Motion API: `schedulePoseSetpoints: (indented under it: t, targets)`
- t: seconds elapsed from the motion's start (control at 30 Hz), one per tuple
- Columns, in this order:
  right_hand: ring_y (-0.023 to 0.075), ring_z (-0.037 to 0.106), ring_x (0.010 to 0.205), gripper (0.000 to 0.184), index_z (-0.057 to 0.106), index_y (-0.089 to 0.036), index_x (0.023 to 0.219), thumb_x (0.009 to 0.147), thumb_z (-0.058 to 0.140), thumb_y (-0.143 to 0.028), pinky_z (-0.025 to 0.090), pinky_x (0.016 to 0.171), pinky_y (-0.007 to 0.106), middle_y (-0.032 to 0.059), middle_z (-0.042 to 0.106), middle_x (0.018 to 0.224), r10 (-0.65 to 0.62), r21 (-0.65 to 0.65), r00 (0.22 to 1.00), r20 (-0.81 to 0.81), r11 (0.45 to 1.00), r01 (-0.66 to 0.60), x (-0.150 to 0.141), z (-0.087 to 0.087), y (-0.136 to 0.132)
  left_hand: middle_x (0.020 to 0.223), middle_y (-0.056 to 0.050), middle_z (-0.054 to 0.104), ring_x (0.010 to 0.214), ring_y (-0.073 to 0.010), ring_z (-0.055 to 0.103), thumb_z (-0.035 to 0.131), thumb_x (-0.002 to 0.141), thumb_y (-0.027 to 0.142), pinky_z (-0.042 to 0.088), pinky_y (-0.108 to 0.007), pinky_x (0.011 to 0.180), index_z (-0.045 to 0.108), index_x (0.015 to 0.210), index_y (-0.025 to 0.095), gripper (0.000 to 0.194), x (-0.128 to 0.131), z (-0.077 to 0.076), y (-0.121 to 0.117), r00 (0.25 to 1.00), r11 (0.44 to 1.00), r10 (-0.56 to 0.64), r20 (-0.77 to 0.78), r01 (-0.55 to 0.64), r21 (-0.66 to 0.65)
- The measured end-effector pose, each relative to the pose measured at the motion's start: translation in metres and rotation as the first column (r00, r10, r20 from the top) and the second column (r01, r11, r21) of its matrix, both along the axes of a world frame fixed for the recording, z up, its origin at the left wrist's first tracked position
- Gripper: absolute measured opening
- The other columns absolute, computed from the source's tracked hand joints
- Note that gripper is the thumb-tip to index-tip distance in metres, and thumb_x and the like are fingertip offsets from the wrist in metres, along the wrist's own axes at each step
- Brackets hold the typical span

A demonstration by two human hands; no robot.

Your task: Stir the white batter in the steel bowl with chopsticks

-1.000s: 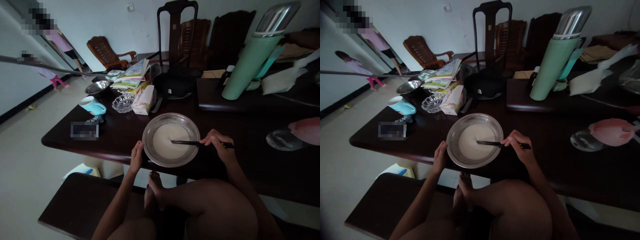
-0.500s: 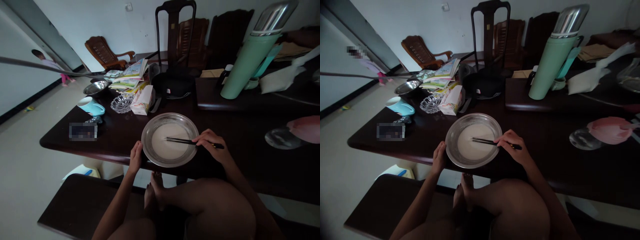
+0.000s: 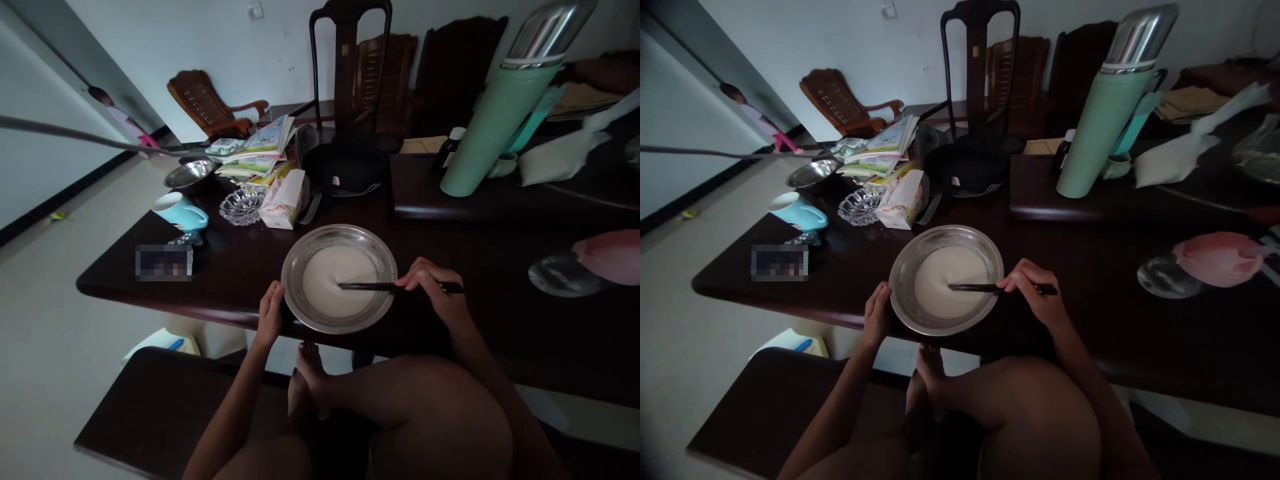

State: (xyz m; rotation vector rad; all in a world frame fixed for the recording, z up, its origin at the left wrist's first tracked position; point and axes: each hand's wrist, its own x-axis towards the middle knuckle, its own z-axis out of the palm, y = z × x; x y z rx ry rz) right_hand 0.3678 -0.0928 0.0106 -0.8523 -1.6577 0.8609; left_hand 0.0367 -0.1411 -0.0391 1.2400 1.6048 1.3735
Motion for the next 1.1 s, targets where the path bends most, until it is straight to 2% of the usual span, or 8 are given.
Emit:
schedulePoseSetpoints:
  t: [0.1, 0.27, 0.43, 0.57, 0.73, 0.9, 0.97, 1.1]
  targets:
    - [0.0208, 0.063, 0.080, 0.025, 0.072, -0.026, 0.073, 0.093, 0.057, -0.028, 0.049, 0.075, 0.038, 0.0012, 0.077, 0.083, 0.073, 0.018, 0.995, 0.073, 0.997, -0.075, -0.0004, -0.0004, 0.0004, 0.060, 0.004, 0.037, 0.057, -0.0135, 0.033, 0.049, 0.088, 0.057, 0.033, -0.025, 0.055, 0.046, 0.068, 0.022, 0.041, 0.0009, 0.0008, 0.0001, 0.999, 1.000, -0.018, 0.036, 0.017, 0.025]
    - [0.0194, 0.062, 0.074, 0.031, 0.070, -0.026, 0.070, 0.096, 0.054, -0.030, 0.048, 0.071, 0.036, 0.0010, 0.075, 0.078, -0.058, 0.018, 0.998, -0.020, 0.998, 0.059, 0.0018, -0.0041, 0.0019, 0.060, 0.004, 0.037, 0.056, -0.0133, 0.032, 0.050, 0.087, 0.059, 0.033, -0.026, 0.055, 0.045, 0.067, 0.022, 0.042, 0.0019, 0.0016, 0.0003, 0.998, 0.999, -0.027, 0.049, 0.025, 0.037]
    - [0.0206, 0.063, 0.081, 0.025, 0.072, -0.026, 0.074, 0.094, 0.057, -0.028, 0.049, 0.075, 0.037, 0.0016, 0.077, 0.085, 0.089, 0.013, 0.992, 0.089, 0.996, -0.090, 0.0010, -0.0040, 0.0018, 0.059, 0.004, 0.037, 0.056, -0.0140, 0.034, 0.049, 0.087, 0.059, 0.034, -0.026, 0.055, 0.046, 0.067, 0.022, 0.042, 0.0002, -0.0010, 0.0005, 1.000, 1.000, -0.008, 0.027, 0.008, 0.017]
    - [0.0196, 0.063, 0.075, 0.030, 0.070, -0.025, 0.069, 0.095, 0.055, -0.030, 0.048, 0.072, 0.036, 0.0018, 0.075, 0.078, -0.048, 0.021, 0.999, 0.008, 0.999, 0.048, 0.0013, -0.0028, 0.0018, 0.060, 0.004, 0.038, 0.057, -0.0136, 0.034, 0.049, 0.087, 0.059, 0.034, -0.025, 0.055, 0.045, 0.067, 0.022, 0.043, 0.0002, -0.0009, 0.0006, 1.000, 1.000, -0.015, 0.027, 0.015, 0.011]
    - [0.0199, 0.062, 0.077, 0.028, 0.071, -0.025, 0.070, 0.094, 0.056, -0.029, 0.048, 0.074, 0.036, 0.0020, 0.077, 0.082, 0.079, 0.026, 0.994, 0.069, 0.996, -0.081, -0.0004, -0.0012, 0.0011, 0.060, 0.004, 0.038, 0.057, -0.0129, 0.034, 0.050, 0.087, 0.058, 0.035, -0.025, 0.056, 0.046, 0.067, 0.021, 0.043, 0.0007, 0.0005, 0.0006, 0.998, 0.999, -0.023, 0.051, 0.022, 0.025]
    - [0.0195, 0.061, 0.073, 0.032, 0.069, -0.024, 0.067, 0.095, 0.054, -0.030, 0.046, 0.072, 0.037, 0.0023, 0.075, 0.076, -0.092, 0.016, 0.995, -0.046, 0.996, 0.093, 0.0012, -0.0034, 0.0018, 0.060, 0.004, 0.040, 0.058, -0.0130, 0.035, 0.051, 0.088, 0.056, 0.035, -0.025, 0.057, 0.048, 0.067, 0.021, 0.041, 0.0008, 0.0014, 0.0008, 0.999, 0.999, -0.024, 0.048, 0.022, 0.036]
    - [0.0185, 0.060, 0.067, 0.038, 0.067, -0.024, 0.063, 0.097, 0.050, -0.031, 0.045, 0.070, 0.037, 0.0019, 0.074, 0.071, -0.037, 0.024, 0.996, -0.079, 0.999, 0.039, 0.0013, -0.0040, 0.0024, 0.060, 0.004, 0.040, 0.058, -0.0129, 0.035, 0.051, 0.088, 0.056, 0.035, -0.025, 0.057, 0.048, 0.067, 0.021, 0.041, 0.0007, 0.0009, 0.0008, 0.998, 0.999, -0.032, 0.053, 0.030, 0.043]
    - [0.0210, 0.062, 0.079, 0.026, 0.072, -0.025, 0.073, 0.093, 0.057, -0.031, 0.047, 0.076, 0.038, 0.0024, 0.077, 0.082, 0.083, 0.038, 0.994, 0.076, 0.996, -0.086, -0.0006, -0.0028, 0.0035, 0.061, 0.004, 0.040, 0.058, -0.0130, 0.035, 0.050, 0.089, 0.054, 0.035, -0.025, 0.057, 0.048, 0.067, 0.021, 0.041, 0.0002, -0.0007, 0.0004, 0.999, 0.999, -0.023, 0.035, 0.021, 0.044]
